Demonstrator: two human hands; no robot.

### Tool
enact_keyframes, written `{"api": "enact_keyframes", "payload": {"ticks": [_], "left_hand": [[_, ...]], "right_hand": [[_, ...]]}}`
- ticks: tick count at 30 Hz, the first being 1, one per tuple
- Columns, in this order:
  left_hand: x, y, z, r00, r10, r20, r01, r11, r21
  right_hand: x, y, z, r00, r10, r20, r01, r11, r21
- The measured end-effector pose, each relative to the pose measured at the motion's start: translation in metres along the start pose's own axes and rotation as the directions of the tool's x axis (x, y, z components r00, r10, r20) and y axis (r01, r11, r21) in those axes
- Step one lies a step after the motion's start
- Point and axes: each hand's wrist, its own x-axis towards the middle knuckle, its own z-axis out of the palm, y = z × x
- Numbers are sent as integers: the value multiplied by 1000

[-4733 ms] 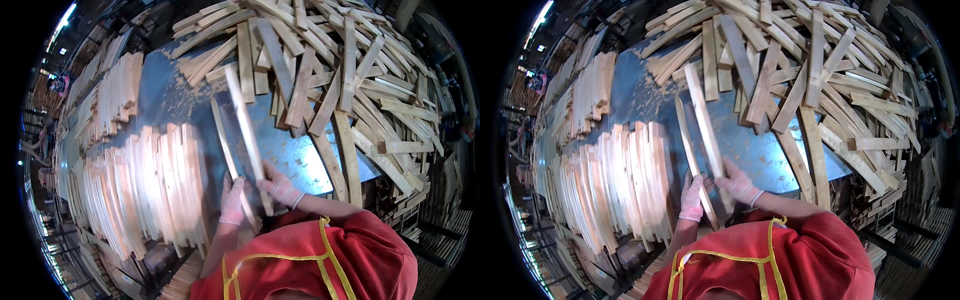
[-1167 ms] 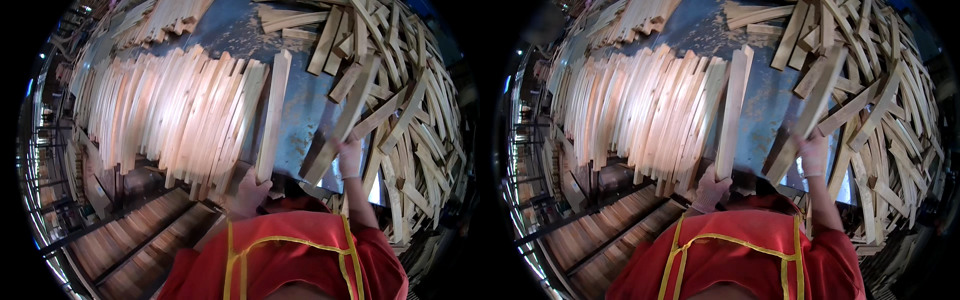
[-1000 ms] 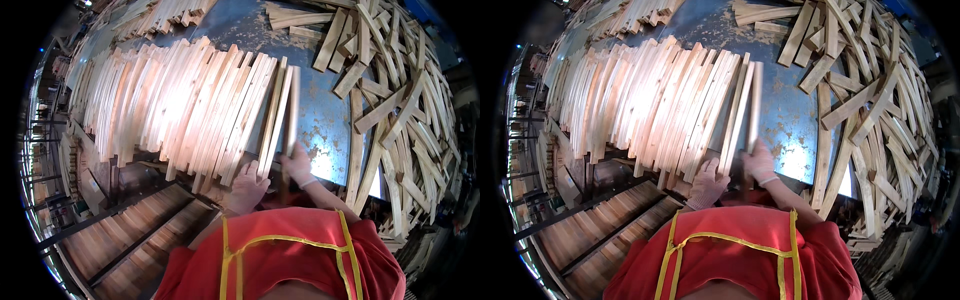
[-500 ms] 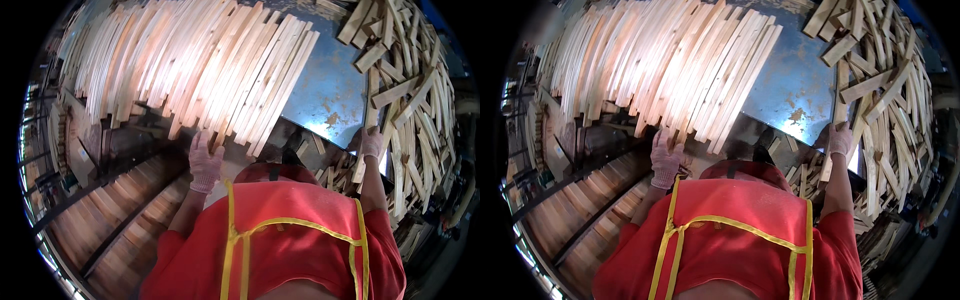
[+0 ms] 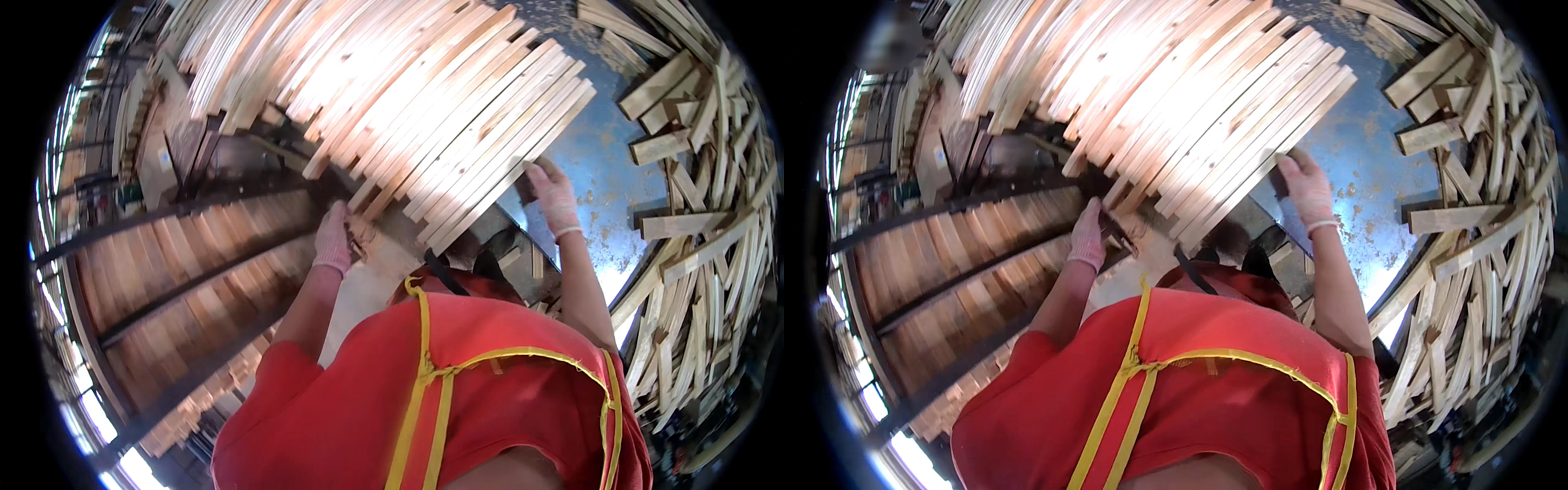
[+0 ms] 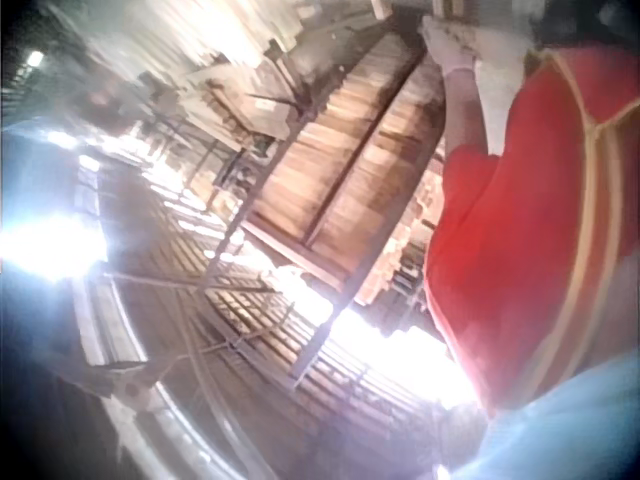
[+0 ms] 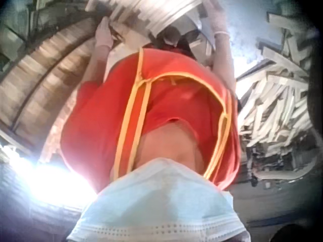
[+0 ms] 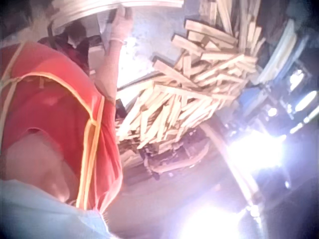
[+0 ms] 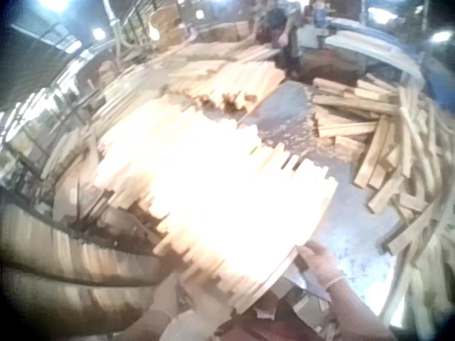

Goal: The person picks up individual wooden planks from a large pile on a metal table and stacks them neatly in a separate pile. The person handles the planks one by one, aligning them carefully to form a uniform stack.

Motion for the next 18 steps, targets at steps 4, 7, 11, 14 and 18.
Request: {"api": "enact_keyframes", "payload": {"ticks": [4,7,11,14,18], "left_hand": [[-38,-22,54,958,-256,130,286,885,-368],[-49,-22,81,926,-203,319,346,793,-501],[-45,-27,60,937,-104,333,250,865,-434],[-61,-27,60,961,-211,178,260,908,-329],[-60,-28,100,946,-164,279,258,902,-346]], "right_hand": [[-13,37,-29,995,87,50,-97,968,233],[-7,55,-32,985,72,155,-104,973,205],[16,40,-32,966,63,252,-146,934,326],[18,26,-37,953,91,288,-199,906,372],[12,21,-48,956,90,278,-188,917,351]]}}
